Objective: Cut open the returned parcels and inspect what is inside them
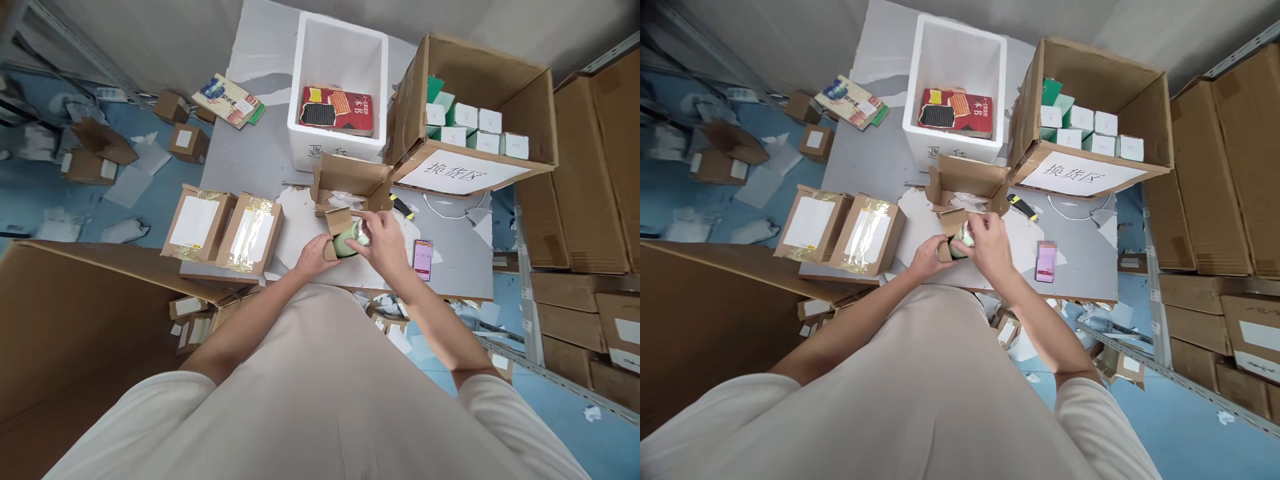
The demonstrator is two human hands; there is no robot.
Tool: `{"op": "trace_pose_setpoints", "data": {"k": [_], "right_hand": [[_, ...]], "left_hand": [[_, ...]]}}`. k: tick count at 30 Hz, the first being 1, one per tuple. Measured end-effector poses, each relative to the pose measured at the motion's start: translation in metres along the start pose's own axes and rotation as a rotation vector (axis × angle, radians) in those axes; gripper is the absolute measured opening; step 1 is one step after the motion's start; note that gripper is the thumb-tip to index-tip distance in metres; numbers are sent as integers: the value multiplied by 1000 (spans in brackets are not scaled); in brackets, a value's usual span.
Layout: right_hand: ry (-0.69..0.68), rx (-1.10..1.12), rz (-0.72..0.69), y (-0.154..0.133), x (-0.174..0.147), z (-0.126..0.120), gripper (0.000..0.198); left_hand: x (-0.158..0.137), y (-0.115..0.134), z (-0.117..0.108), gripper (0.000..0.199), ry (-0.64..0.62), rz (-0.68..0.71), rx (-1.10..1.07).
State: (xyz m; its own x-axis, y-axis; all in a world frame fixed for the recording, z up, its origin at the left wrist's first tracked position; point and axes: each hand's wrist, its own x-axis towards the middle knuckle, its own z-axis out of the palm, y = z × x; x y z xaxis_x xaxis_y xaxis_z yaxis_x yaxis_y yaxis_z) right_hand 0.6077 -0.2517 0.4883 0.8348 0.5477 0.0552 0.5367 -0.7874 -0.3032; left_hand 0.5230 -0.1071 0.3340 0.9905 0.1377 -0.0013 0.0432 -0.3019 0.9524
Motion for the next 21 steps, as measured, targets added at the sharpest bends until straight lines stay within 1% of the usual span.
{"op": "trace_pose_setpoints", "data": {"k": [2,5,8,13,16,19,21], "right_hand": [[-78,-91,-8,-3,0,20,49],[-174,-212,21,0,-3,51,52],[-226,-247,47,6,-4,70,55],[-270,-238,-2,18,-3,78,60],[-280,-232,-21,22,-6,80,63],[-275,-209,4,25,-11,84,65],[-266,-165,2,27,-18,86,64]], "left_hand": [[1,0,3,59,18,-18,9],[3,0,6,61,37,-33,38],[2,-3,4,63,14,-22,33],[0,-7,1,64,24,-20,-42],[-1,-7,1,67,20,-44,-105],[-3,-5,4,75,48,-88,-188],[-6,-2,7,86,83,-103,-285]]}}
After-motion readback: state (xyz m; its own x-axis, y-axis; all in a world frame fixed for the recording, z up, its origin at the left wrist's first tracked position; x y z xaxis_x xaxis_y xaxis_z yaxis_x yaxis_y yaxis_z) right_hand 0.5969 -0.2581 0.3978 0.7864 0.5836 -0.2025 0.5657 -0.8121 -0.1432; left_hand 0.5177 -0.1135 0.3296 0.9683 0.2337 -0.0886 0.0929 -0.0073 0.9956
